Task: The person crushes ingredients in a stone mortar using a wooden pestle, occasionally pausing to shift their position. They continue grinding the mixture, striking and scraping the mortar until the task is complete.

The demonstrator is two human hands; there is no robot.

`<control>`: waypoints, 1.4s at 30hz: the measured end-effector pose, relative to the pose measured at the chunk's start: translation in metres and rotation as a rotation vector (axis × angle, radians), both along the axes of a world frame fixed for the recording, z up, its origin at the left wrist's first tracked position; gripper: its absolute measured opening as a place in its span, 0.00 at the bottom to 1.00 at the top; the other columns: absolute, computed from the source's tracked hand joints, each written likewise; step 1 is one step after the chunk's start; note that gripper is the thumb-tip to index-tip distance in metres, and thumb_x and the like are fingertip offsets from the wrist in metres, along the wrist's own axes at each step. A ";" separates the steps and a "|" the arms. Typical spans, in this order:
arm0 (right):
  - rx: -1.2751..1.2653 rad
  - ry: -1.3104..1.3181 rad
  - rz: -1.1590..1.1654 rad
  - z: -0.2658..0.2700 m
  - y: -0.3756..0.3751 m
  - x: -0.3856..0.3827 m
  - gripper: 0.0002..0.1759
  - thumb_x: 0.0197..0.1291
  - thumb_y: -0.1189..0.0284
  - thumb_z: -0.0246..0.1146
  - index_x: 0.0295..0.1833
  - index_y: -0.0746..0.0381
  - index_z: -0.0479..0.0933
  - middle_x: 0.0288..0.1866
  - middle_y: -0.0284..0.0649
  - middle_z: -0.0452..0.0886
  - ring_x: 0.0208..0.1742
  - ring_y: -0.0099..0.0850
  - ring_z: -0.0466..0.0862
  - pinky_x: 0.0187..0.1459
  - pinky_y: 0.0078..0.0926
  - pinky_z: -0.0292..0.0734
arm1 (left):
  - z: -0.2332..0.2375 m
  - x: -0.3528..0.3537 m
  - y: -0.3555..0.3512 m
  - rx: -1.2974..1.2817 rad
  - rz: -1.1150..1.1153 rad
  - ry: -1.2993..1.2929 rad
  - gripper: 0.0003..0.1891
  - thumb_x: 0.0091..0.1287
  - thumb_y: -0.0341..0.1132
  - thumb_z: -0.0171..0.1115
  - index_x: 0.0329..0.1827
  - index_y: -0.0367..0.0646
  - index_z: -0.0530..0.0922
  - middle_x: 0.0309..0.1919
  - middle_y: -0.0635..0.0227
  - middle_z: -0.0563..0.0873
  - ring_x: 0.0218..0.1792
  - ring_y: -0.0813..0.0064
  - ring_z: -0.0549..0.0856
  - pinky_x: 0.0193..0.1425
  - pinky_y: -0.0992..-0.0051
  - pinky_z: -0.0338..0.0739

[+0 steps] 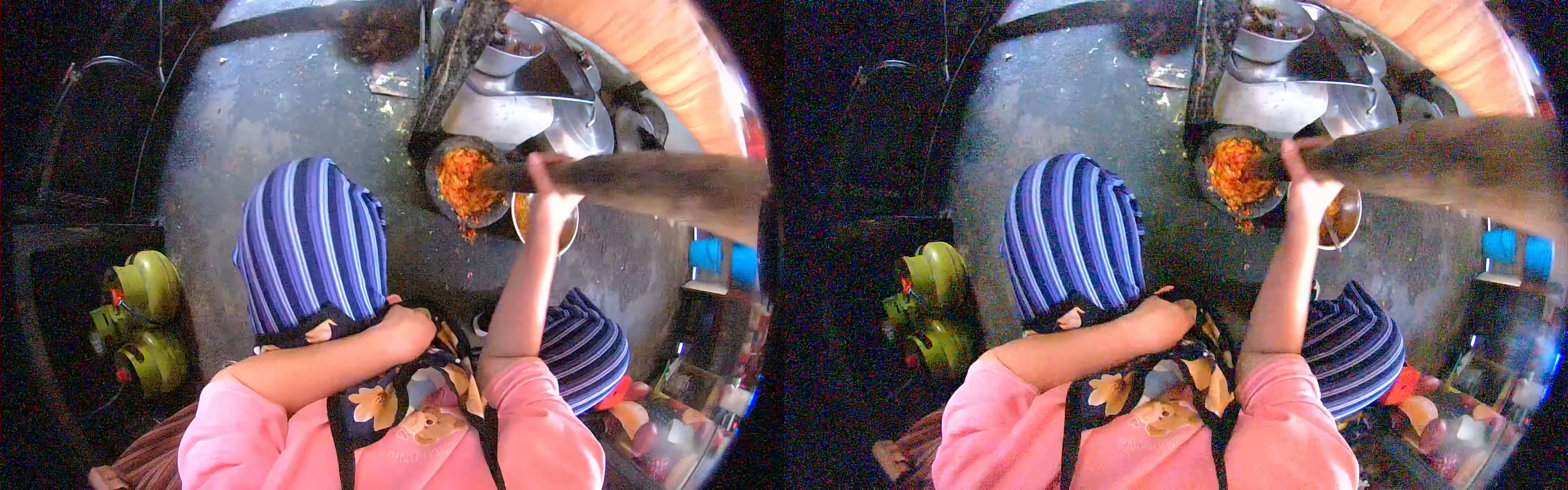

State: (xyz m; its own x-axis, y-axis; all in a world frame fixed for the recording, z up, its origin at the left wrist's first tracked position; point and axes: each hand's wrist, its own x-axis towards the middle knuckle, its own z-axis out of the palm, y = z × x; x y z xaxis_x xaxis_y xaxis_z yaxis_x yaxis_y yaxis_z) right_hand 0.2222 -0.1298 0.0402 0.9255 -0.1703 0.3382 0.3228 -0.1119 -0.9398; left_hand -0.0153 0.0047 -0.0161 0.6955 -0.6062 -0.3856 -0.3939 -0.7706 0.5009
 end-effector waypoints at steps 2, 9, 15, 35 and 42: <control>0.138 -0.089 0.097 0.045 0.000 -0.002 0.14 0.40 0.80 0.73 0.32 0.63 0.75 0.29 0.35 0.79 0.32 0.26 0.76 0.40 0.24 0.72 | 0.002 0.006 0.001 0.002 0.021 0.055 0.08 0.57 0.30 0.51 0.37 0.37 0.74 0.28 0.56 0.81 0.29 0.57 0.85 0.26 0.60 0.79; 0.080 0.186 -0.084 -0.116 0.008 -0.002 0.14 0.37 0.83 0.71 0.30 0.60 0.75 0.33 0.35 0.79 0.41 0.30 0.75 0.52 0.32 0.68 | 0.013 0.006 -0.004 -0.008 0.023 0.087 0.09 0.54 0.30 0.53 0.36 0.34 0.73 0.24 0.54 0.82 0.28 0.55 0.85 0.30 0.57 0.79; 0.133 -0.013 -0.050 0.016 0.002 -0.003 0.12 0.40 0.80 0.72 0.29 0.61 0.75 0.30 0.33 0.77 0.34 0.27 0.75 0.41 0.25 0.71 | 0.017 0.008 -0.003 -0.003 0.040 0.103 0.09 0.52 0.30 0.56 0.33 0.33 0.72 0.21 0.53 0.82 0.25 0.55 0.85 0.31 0.58 0.79; 0.292 0.049 -0.190 -0.045 -0.017 0.029 0.17 0.33 0.83 0.70 0.33 0.61 0.74 0.29 0.34 0.75 0.33 0.28 0.73 0.45 0.25 0.69 | 0.022 0.022 -0.002 0.024 0.042 0.231 0.11 0.62 0.31 0.45 0.39 0.35 0.74 0.29 0.45 0.82 0.29 0.51 0.85 0.31 0.57 0.79; 0.358 0.111 -0.101 -0.081 -0.032 0.020 0.21 0.39 0.83 0.71 0.39 0.61 0.71 0.34 0.34 0.73 0.39 0.29 0.73 0.47 0.29 0.69 | 0.008 0.007 -0.006 -0.022 0.012 0.084 0.09 0.56 0.29 0.52 0.36 0.31 0.73 0.25 0.47 0.82 0.27 0.53 0.84 0.28 0.57 0.78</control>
State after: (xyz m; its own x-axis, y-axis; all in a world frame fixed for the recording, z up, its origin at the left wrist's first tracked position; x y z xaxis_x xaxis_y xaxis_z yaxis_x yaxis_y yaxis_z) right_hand 0.2424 -0.1620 -0.0406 0.9257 -0.3514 0.1398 0.2213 0.2033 -0.9538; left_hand -0.0085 -0.0011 -0.0081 0.6688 -0.6067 -0.4296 -0.3407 -0.7638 0.5483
